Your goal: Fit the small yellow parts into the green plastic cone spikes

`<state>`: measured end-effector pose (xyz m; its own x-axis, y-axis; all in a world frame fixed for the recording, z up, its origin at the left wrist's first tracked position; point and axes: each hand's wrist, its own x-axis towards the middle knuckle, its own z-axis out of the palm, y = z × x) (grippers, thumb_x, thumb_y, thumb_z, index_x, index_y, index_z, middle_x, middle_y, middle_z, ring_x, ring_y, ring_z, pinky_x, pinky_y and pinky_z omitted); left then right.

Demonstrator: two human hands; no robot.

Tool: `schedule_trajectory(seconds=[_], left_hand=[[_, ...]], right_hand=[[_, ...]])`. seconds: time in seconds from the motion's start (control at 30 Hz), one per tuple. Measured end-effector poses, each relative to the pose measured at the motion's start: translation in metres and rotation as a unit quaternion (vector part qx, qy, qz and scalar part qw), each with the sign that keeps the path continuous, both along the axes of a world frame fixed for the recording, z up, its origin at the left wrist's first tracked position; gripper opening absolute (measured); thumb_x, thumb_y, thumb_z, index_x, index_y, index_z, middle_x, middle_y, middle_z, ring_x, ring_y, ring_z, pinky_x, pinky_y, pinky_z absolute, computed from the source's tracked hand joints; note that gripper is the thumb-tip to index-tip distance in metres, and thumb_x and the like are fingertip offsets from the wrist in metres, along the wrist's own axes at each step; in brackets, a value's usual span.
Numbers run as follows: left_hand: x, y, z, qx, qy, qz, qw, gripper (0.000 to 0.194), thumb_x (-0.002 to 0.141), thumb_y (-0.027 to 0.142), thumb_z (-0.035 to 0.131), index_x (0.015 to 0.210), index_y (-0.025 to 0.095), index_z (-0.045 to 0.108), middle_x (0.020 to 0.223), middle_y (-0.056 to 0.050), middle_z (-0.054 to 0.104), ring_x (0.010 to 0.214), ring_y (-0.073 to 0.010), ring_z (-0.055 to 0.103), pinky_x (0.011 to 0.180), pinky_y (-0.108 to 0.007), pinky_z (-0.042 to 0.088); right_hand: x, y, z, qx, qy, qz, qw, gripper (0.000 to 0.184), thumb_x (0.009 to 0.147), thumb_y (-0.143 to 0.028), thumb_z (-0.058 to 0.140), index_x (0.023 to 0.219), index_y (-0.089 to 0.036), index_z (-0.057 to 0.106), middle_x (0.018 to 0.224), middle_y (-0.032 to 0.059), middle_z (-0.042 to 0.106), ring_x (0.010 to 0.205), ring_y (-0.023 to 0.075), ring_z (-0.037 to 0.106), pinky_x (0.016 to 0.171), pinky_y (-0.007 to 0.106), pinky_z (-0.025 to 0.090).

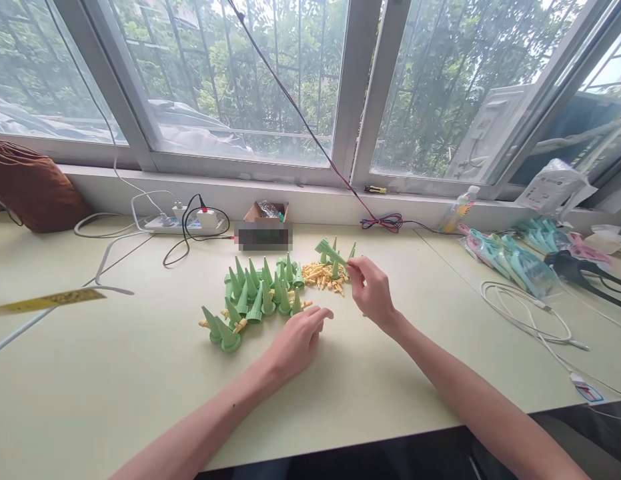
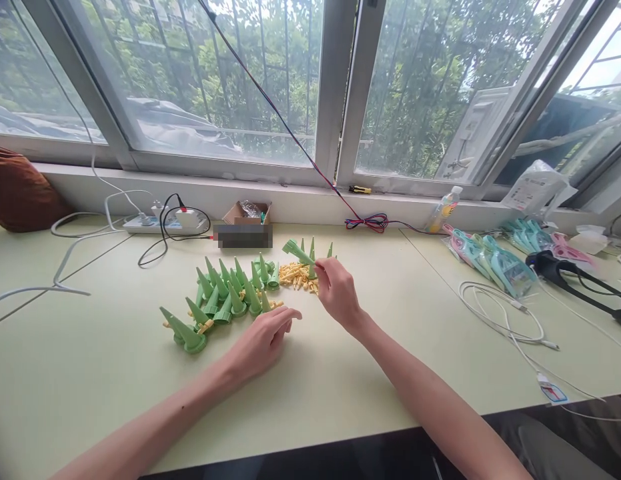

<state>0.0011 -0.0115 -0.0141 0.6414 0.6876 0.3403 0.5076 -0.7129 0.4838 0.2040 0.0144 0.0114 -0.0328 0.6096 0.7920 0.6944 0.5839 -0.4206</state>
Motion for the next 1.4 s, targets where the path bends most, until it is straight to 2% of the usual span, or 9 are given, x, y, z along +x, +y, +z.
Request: schedule_trajectory(seconds=[0.1,0.27,0.4,0.57,0.73,0.83,0.9,1.1,1.4], left_hand=[[0.001,0.0,0.001,-0.003,-0.015,0.013,1.0,0.038,0.088,0.001,0.032,0.104,0.018,0.062,0.085,-0.004,0.061,0.072,-0.0155,0.056,0.065,-0.026,0.043],[0.002,-0.003,0.003,-0.015,-0.052,0.041,0.998,0.023,0.1,0.021,0.039,0.107,0.02,0.06,0.094,-0.004,0.064,0.064,-0.0118,0.055,0.063,-0.025,0.043],[-0.001,-0.002,0.004,-0.011,-0.057,0.056,0.997,0.022,0.1,0.025,0.042,0.115,0.021,0.058,0.081,0.0,0.063,0.056,-0.0107,0.051,0.059,-0.024,0.042],[-0.002,-0.001,0.005,-0.001,-0.063,0.055,0.997,0.02,0.099,0.025,0.044,0.115,0.021,0.056,0.071,0.004,0.059,0.052,-0.0097,0.048,0.056,-0.023,0.041],[0.0,-0.003,0.01,0.013,-0.092,0.079,0.993,0.017,0.096,0.025,0.048,0.11,0.022,0.057,0.092,-0.001,0.063,0.055,-0.0079,0.051,0.057,-0.022,0.045],[0.001,-0.004,0.012,0.013,-0.107,0.083,0.991,0.02,0.095,0.025,0.05,0.114,0.022,0.057,0.11,-0.004,0.063,0.055,-0.0064,0.052,0.056,-0.021,0.046],[0.001,-0.005,0.013,0.005,-0.101,0.088,0.991,0.024,0.094,0.025,0.052,0.118,0.024,0.056,0.113,-0.004,0.063,0.053,-0.0059,0.051,0.055,-0.021,0.046],[0.0,-0.003,0.01,-0.015,-0.05,0.1,0.994,0.031,0.092,0.026,0.054,0.122,0.022,0.057,0.084,0.001,0.065,0.05,-0.0088,0.05,0.058,-0.024,0.047],[-0.001,-0.003,0.014,-0.083,-0.013,0.07,0.994,0.038,0.091,0.028,0.051,0.126,0.018,0.06,0.054,0.007,0.049,0.046,-0.0114,0.046,0.059,-0.024,0.044]], right_hand=[[0.007,-0.009,-0.011,0.013,0.04,-0.018,0.999,0.017,0.1,-0.022,0.045,0.092,-0.02,0.059,0.076,0.003,0.059,0.063,0.0159,0.052,0.06,0.027,0.044],[0.003,-0.014,-0.014,-0.049,0.089,0.003,0.995,0.021,0.099,-0.027,0.047,0.086,-0.02,0.062,0.076,0.0038,0.061,0.068,0.0168,0.057,0.06,0.028,0.049],[-0.001,-0.016,-0.01,-0.117,0.135,0.047,0.983,0.02,0.097,-0.032,0.051,0.084,-0.02,0.061,0.075,0.0035,0.063,0.068,0.0166,0.059,0.059,0.027,0.053],[-0.003,-0.018,-0.01,-0.137,0.157,0.045,0.977,0.016,0.094,-0.033,0.054,0.087,-0.02,0.059,0.073,0.002,0.062,0.065,0.0156,0.06,0.059,0.027,0.055],[-0.004,-0.02,-0.011,-0.139,0.15,0.049,0.978,0.013,0.094,-0.032,0.053,0.093,-0.02,0.058,0.072,0.0005,0.059,0.064,0.0146,0.059,0.059,0.026,0.055],[-0.005,-0.021,-0.011,-0.133,0.136,0.069,0.979,0.011,0.094,-0.029,0.052,0.096,-0.021,0.058,0.073,0.0003,0.059,0.062,0.0137,0.059,0.057,0.025,0.053],[-0.006,-0.022,-0.011,-0.128,0.123,0.085,0.981,0.01,0.094,-0.027,0.051,0.098,-0.02,0.057,0.074,0.0004,0.06,0.061,0.0129,0.058,0.056,0.025,0.052],[-0.007,-0.024,-0.013,-0.118,0.075,0.114,0.984,0.01,0.095,-0.021,0.049,0.102,-0.021,0.057,0.087,0.0031,0.065,0.058,0.0107,0.057,0.054,0.024,0.05],[-0.006,-0.023,-0.017,-0.101,0.028,0.117,0.988,0.013,0.096,-0.018,0.049,0.106,-0.021,0.056,0.093,0.0055,0.067,0.069,0.0137,0.062,0.055,0.025,0.051]])
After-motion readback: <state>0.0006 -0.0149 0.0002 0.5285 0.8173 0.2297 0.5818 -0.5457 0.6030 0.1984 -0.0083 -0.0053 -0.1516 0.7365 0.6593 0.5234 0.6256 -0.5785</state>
